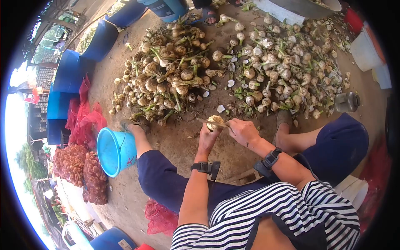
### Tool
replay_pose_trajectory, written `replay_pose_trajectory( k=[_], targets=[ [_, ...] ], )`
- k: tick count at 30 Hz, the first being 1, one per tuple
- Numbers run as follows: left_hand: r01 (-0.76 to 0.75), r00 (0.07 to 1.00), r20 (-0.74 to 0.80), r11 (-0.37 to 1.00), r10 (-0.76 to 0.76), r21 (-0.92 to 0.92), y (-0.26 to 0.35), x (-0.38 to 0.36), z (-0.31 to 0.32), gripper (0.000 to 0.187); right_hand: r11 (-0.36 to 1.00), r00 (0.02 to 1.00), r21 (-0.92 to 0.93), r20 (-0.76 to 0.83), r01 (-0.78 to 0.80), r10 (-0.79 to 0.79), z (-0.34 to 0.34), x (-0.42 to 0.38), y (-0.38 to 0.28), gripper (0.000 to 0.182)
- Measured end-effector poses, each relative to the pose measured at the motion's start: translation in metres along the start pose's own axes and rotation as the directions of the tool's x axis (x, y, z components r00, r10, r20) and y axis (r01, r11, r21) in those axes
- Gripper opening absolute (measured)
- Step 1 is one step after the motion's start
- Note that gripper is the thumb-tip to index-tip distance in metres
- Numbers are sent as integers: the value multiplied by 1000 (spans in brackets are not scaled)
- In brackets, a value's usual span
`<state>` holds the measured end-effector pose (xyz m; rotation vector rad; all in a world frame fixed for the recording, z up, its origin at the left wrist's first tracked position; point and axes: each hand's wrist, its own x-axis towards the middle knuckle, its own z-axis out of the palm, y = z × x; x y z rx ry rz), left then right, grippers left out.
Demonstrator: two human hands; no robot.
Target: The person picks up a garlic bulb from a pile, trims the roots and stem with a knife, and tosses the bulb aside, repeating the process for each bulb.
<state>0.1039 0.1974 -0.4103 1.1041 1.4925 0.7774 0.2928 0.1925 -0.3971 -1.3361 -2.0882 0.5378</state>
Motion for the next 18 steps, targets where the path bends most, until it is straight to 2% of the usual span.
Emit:
replay_pose_trajectory(
  k=[2, 3, 6, 9, 11, 15, 17, 18],
  targets=[
    [-102, 994, 45, 994, 101, 35, 8, -13, 1, 35, 995, 995, -19, -23, 95, -96, -2, -6, -5, 11],
    [-275, 961, -9, 958, 276, 79, 10, -23, 5, 19, 994, 994, -27, -23, 103, -104, -3, -9, -7, 12],
    [-409, 908, 40, 862, 417, 301, 15, -39, -1, 21, 991, 991, -30, -32, 132, -133, -2, -20, -10, 14],
    [-144, 989, 32, 935, 141, 323, 18, -56, -4, 30, 988, 987, -11, -52, 152, -152, 2, -29, -8, 18],
    [-174, 981, -39, 952, 189, 253, 27, -67, 2, 32, 990, 988, -22, -54, 143, -144, 5, -32, -6, 25],
    [-249, 951, -149, 957, 271, 152, 21, -75, 12, 33, 988, 985, 7, -89, 152, -151, 10, -37, -3, 15],
    [-122, 986, -122, 991, 114, -57, 24, -85, 12, 39, 987, 982, -31, -97, 159, -162, 17, -44, 4, 13],
    [-49, 995, -93, 986, 35, -158, 29, -91, 13, 42, 985, 997, -166, 54, -47, 57, 32, -53, 31, 11]
  ],
)
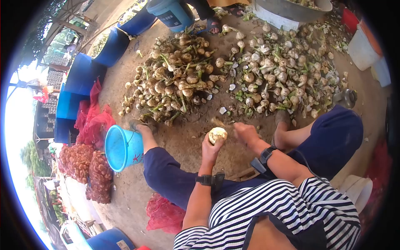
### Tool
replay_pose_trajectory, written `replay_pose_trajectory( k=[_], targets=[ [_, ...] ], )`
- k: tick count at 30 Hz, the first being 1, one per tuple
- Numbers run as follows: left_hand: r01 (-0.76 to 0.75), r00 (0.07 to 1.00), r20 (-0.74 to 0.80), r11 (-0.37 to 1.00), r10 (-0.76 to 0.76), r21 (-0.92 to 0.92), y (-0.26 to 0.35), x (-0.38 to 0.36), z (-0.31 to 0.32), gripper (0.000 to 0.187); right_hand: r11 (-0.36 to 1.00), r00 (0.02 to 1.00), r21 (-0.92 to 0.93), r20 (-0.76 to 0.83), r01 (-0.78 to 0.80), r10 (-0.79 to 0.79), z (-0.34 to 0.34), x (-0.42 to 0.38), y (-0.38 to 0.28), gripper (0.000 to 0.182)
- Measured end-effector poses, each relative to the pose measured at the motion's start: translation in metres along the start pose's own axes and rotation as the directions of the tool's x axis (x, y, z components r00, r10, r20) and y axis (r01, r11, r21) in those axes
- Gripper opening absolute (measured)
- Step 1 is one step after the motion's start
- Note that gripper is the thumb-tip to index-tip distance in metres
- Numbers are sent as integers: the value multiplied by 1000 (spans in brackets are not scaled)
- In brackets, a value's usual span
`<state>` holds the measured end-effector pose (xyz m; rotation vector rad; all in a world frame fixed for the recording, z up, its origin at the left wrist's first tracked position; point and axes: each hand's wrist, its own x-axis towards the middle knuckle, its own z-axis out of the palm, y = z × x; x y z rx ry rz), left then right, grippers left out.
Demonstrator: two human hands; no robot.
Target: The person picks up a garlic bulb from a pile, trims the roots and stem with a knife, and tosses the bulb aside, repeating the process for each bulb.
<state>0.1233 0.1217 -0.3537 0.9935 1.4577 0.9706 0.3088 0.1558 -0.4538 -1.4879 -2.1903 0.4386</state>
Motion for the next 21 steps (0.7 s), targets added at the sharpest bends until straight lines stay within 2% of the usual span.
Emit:
replay_pose_trajectory(
  k=[1, 2, 3, 4, 6, 7, 10, 11, 13, 14, 15, 18, 19, 21],
  targets=[
    [-111, 988, 105, 994, 109, 13, 15, -10, 2, 49, 971, 965, -144, 150, -192, 214, 17, -10, 30, 10],
    [-198, 964, 171, 979, 204, -51, 25, -17, 3, 55, 932, 873, -198, 333, -305, 356, 9, -13, 53, 10],
    [-191, 960, 190, 978, 204, -86, 44, -23, 1, 61, 915, 847, -124, 347, -384, 402, 5, -12, 61, 14],
    [-181, 954, 215, 974, 207, -135, 57, -24, 2, 67, 911, 861, -63, 306, -407, 406, -3, -7, 57, 15],
    [-307, 929, 208, 951, 306, -27, 52, -5, -6, 79, 897, 883, 63, 221, -437, 414, -26, 12, 28, 18],
    [-549, 829, 239, 654, 505, 520, 52, 6, -20, 86, 886, 876, 125, 259, -447, 406, -37, 17, 17, 22],
    [-363, 915, 31, 790, 401, 493, 44, 11, -30, 78, 884, 914, 250, 206, -396, 351, -51, 28, -12, 21],
    [-335, 939, 18, 903, 343, 270, 34, 13, -33, 72, 903, 942, 272, 150, -332, 301, -51, 31, -17, 20],
    [-182, 981, -75, 981, 177, -66, 15, 14, -31, 66, 933, 980, 301, 38, -196, 194, -53, 37, -27, 19],
    [-104, 992, -97, 965, 82, -242, 14, 13, -28, 63, 930, 986, 335, -25, -149, 167, -60, 41, -37, 18],
    [-10, 998, -58, 870, -22, -493, 13, 11, -26, 56, 926, 986, 363, -87, -103, 144, -69, 46, -45, 18],
    [64, 985, -42, 585, -165, -808, -22, 24, -22, 48, 909, 971, 416, -226, 18, 84, -97, 58, -67, 14],
    [43, 979, -85, 596, -185, -802, -24, 27, -16, 36, 902, 962, 428, -263, 55, 66, -101, 60, -69, 13],
    [53, 991, -29, 575, -132, -816, -25, 29, -10, 35, 918, 969, 393, -243, 57, 43, -89, 58, -59, 13]
  ],
)
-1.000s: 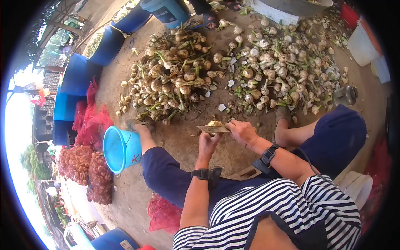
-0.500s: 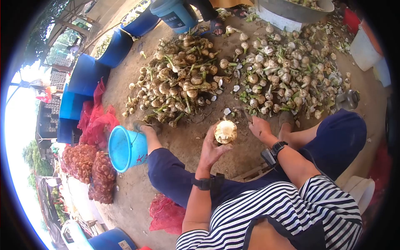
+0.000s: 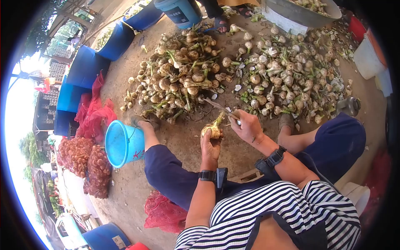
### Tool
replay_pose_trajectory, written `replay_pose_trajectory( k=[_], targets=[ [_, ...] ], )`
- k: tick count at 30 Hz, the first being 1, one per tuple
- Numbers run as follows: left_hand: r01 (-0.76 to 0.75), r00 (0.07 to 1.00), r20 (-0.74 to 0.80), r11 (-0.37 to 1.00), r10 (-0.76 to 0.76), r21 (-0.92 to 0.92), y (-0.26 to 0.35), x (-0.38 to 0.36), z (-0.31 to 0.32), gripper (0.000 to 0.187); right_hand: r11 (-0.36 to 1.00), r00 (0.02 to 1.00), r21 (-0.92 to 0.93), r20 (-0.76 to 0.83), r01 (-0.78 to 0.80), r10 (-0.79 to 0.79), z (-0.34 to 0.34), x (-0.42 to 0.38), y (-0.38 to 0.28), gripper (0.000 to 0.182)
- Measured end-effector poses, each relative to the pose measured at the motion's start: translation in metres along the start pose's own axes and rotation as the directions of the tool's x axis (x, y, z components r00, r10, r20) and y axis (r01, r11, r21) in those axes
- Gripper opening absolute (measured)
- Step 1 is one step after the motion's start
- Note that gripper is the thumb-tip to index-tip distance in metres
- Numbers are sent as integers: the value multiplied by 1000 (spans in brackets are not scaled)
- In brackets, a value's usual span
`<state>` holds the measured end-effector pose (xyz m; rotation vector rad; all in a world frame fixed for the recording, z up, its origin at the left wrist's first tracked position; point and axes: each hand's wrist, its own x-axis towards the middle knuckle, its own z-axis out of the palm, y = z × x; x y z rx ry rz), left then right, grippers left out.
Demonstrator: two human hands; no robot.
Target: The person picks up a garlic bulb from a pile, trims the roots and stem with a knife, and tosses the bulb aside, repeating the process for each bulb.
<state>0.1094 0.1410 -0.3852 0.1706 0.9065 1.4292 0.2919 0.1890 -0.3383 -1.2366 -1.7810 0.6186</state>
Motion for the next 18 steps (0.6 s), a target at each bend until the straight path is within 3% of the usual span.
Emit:
replay_pose_trajectory(
  k=[1, 2, 3, 5, 8, 9, 10, 11, 12, 14, 15, 17, 18],
  targets=[
    [8, 999, 37, 1000, -8, -10, -1, -2, 5, 36, 1000, 1000, -17, 15, 4, -3, 6, -6, 12, 12],
    [40, 997, 65, 998, -38, -42, 0, -5, 10, 36, 977, 962, -136, 200, -163, 188, 14, -27, 44, 14],
    [53, 995, 83, 997, -48, -64, 3, -7, 18, 35, 916, 860, -276, 344, -292, 378, 21, -51, 82, 16],
    [66, 992, 110, 992, -54, -108, 11, -8, 28, 35, 710, 569, -450, 425, -542, 704, 24, -74, 119, 25],
    [-23, 997, 77, 996, 16, 82, 14, 41, 51, 39, 755, 656, -362, 376, -546, 655, 28, -78, 122, 31],
    [-67, 988, 143, 991, 50, 116, 20, 60, 93, 42, 741, 638, -349, 376, -574, 672, 33, -71, 120, 32],
    [-143, 919, 383, 983, 89, 115, 28, 75, 147, 52, 726, 617, -339, 382, -599, 688, 39, -64, 114, 33],
    [-333, 820, 567, 867, 72, 371, 46, 71, 215, 70, 708, 594, -329, 389, -625, 704, 44, -61, 111, 34],
    [-541, 655, 749, 753, 98, 374, 58, 67, 263, 89, 767, 675, -210, 375, -606, 635, 59, -78, 134, 34],
    [-796, 493, 865, 446, 89, 408, 49, 104, 296, 99, 653, 540, -176, 427, -737, 725, 48, -61, 121, 32],
    [-822, 551, 819, 269, 159, 501, 48, 122, 284, 100, 587, 471, -158, 451, -794, 758, 41, -48, 113, 31],
    [-738, 613, 721, -92, 323, 668, 37, 178, 217, 103, 542, 482, -40, 406, -840, 777, 43, -44, 119, 29],
    [-536, 764, 493, -16, 416, 844, 43, 190, 177, 99, 540, 487, -23, 399, -842, 777, 44, -48, 128, 29]
  ],
)
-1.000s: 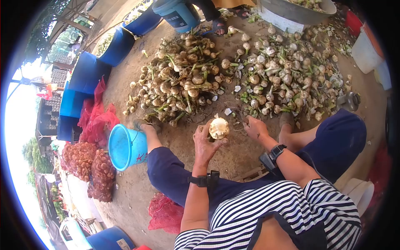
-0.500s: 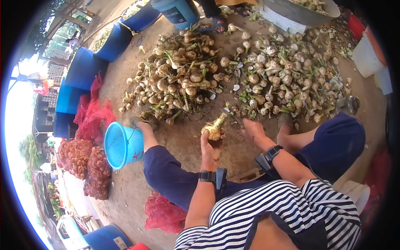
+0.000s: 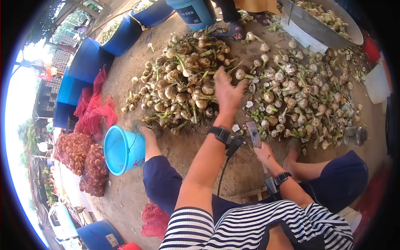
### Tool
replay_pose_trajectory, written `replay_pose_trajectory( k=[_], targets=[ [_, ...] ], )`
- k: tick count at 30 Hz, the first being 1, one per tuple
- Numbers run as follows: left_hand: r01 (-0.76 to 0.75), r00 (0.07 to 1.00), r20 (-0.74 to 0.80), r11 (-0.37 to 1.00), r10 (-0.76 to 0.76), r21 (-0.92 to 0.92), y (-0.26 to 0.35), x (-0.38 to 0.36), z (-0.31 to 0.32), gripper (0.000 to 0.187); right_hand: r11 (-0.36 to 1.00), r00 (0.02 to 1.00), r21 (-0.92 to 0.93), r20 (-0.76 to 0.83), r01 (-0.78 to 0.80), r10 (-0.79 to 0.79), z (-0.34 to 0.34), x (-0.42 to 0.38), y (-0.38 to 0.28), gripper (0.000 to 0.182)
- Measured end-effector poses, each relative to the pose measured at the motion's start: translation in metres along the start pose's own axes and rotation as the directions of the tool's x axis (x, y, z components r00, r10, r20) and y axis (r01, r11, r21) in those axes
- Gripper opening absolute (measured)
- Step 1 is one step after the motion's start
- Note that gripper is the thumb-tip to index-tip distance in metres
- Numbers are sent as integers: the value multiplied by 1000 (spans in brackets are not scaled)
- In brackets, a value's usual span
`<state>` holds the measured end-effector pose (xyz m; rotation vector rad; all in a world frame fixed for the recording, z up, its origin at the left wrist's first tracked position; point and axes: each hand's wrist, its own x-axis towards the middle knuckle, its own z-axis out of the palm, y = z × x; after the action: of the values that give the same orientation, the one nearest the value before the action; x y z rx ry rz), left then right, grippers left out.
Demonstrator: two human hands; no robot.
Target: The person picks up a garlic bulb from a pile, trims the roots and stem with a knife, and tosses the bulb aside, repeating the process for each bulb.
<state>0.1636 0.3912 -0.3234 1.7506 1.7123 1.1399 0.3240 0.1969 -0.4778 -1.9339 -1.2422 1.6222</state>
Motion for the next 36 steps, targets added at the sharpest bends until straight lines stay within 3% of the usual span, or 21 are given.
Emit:
replay_pose_trajectory(
  k=[1, 2, 5, 7, 9, 11, 14, 15, 16, 17, 20, 22, 23, 24, 26, 27, 29, 32, 33, 35, 36],
  targets=[
    [265, 959, -132, 957, -249, 119, -48, -5, -6, 95, 1000, 1000, 20, -11, 3, -3, -1, 6, 11, 30],
    [516, 851, -216, 840, -479, 168, -95, -10, -11, 97, 999, 999, -28, -21, 31, -32, 4, 18, 34, 34],
    [765, 644, -273, 598, -715, 239, -166, 4, -22, 94, 999, 999, -37, -36, -25, 24, 0, 15, 32, 36],
    [777, 627, -303, 546, -718, 315, -185, 20, -9, 86, 997, 997, -23, -17, -73, 73, -1, 14, 23, 37],
    [809, 587, -300, 529, -752, 256, -190, 27, -8, 77, 996, 996, 22, -25, -87, 87, -4, 19, 12, 38],
    [641, 765, -362, 686, -533, 345, -178, 14, -10, 70, 991, 995, 102, -43, -81, 86, -3, 18, 12, 38],
    [383, 924, 0, 924, -383, 19, -128, -23, -31, 63, 981, 957, 8, -221, 193, -186, 2, 22, 18, 34],
    [234, 971, 45, 972, -235, 25, -118, -47, -31, 61, 967, 939, -21, -236, 253, -250, 0, 18, 11, 34],
    [323, 935, 228, 918, -271, -232, -128, -67, -27, 62, 950, 917, -54, -252, 307, -310, -3, 10, -6, 33],
    [445, 878, 355, 822, -321, -357, -109, -88, -32, 59, 930, 891, -88, -269, 356, -366, -6, 1, -21, 33],
    [488, 852, 402, 787, -336, -376, -86, -146, -34, 52, 872, 841, -201, -239, 447, -486, -9, -21, -50, 25],
    [552, 808, 445, 761, -386, -341, -62, -170, -46, 50, 775, 752, -281, -208, 566, -625, -8, -42, -68, 19],
    [567, 792, 465, 758, -395, -323, -53, -178, -51, 47, 715, 697, -319, -190, 622, -691, -8, -51, -75, 17],
    [579, 779, 482, 756, -401, -306, -44, -184, -56, 45, 592, 563, -382, -197, 710, -803, -7, -60, -81, 16],
    [576, 737, 544, 794, -400, -196, -43, -197, -66, 39, 474, 480, -462, -113, 750, -870, -4, -73, -81, 19],
    [555, 763, 517, 804, -387, -216, -41, -205, -69, 38, 406, 433, -501, -68, 765, -899, -3, -78, -81, 21],
    [508, 814, 457, 821, -359, -259, -21, -215, -76, 36, 384, 404, -518, -80, 764, -911, 2, -84, -78, 23],
    [562, 789, 468, 776, -398, -286, -10, -228, -86, 34, 351, 371, -516, -68, 781, -926, 7, -89, -71, 25],
    [518, 822, 460, 776, -336, -360, -5, -234, -89, 34, 340, 362, -511, -58, 790, -930, 7, -88, -67, 24],
    [425, 878, 430, 754, -210, -501, 23, -243, -96, 37, 539, 726, -706, -49, 460, -685, 21, -41, -21, 20],
    [308, 883, 468, 787, -28, -535, 30, -242, -100, 48, 645, 849, -670, -42, 368, -527, -2, -34, 3, 17]
  ],
)
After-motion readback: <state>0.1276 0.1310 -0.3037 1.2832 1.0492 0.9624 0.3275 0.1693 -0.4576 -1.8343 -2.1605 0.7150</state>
